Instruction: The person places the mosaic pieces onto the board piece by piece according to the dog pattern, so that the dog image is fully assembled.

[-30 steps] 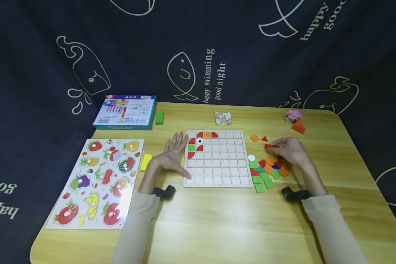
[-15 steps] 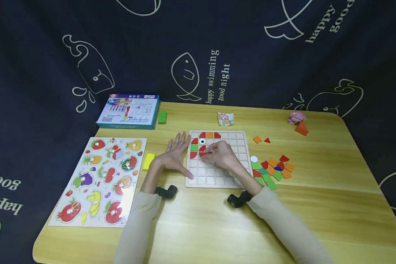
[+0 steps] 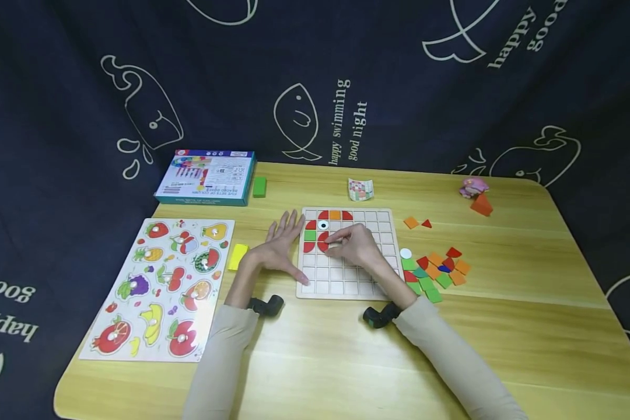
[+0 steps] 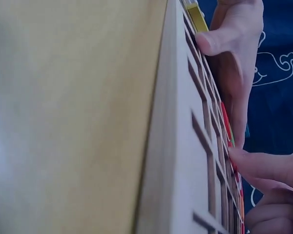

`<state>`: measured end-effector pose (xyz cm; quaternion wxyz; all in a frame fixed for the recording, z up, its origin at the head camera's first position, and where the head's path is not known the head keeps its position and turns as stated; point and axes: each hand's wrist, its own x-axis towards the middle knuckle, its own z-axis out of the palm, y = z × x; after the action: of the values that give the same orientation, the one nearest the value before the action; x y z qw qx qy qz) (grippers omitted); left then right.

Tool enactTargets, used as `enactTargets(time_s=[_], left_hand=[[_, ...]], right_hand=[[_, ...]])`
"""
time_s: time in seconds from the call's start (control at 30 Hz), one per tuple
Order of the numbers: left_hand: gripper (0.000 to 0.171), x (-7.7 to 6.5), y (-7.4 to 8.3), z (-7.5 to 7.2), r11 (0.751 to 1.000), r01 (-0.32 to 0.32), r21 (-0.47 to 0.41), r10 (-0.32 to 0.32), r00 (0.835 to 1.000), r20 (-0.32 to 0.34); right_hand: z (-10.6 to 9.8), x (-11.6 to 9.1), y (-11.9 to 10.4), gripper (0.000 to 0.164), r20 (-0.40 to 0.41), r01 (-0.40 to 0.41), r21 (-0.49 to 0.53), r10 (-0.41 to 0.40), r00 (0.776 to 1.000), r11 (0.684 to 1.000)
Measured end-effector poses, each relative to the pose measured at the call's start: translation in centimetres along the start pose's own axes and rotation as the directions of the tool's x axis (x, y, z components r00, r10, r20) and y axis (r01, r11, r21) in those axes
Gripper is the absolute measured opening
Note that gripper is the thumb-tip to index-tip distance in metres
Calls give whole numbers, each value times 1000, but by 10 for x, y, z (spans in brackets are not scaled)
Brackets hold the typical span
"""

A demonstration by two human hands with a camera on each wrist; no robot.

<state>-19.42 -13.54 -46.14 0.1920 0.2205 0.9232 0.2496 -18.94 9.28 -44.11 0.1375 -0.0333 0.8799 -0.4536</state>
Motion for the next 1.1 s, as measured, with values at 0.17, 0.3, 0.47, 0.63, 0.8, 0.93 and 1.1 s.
enactTargets(time_s=[0.17, 0.3, 0.47, 0.63, 0.8, 0.93, 1.1], left_hand=[[151, 0, 1, 0, 1000, -4, 3, 4, 1000, 4], [152, 1, 2, 0, 1000, -6, 3, 6, 1000, 3], [152, 0, 3, 0, 1000, -9, 2, 9, 1000, 6], [152, -3, 1, -1, 1000, -3, 10, 3, 1000, 2], [152, -5, -4, -2, 1000, 2, 3, -2, 1000, -11], [152, -4, -5, 0, 1000, -4, 8, 4, 1000, -10], [152, -1, 0, 0, 1000, -14, 8, 14, 1000, -7]], right_hand=[[-4, 3, 1, 17, -1, 1, -30, -1, 1000, 1000], [-18, -1, 6, 19, 24, 27, -43, -26, 999, 999], [-74, -21, 31, 28, 4, 34, -50, -34, 999, 998], [-136, -30, 69, 39, -98, -9, -44, 4, 995, 999], [-158, -4, 89, 47, -99, -45, -54, 40, 994, 997], [-156, 14, 91, 47, -83, -139, -53, 134, 987, 989], [-156, 17, 89, 42, -94, -189, -104, 179, 979, 976]])
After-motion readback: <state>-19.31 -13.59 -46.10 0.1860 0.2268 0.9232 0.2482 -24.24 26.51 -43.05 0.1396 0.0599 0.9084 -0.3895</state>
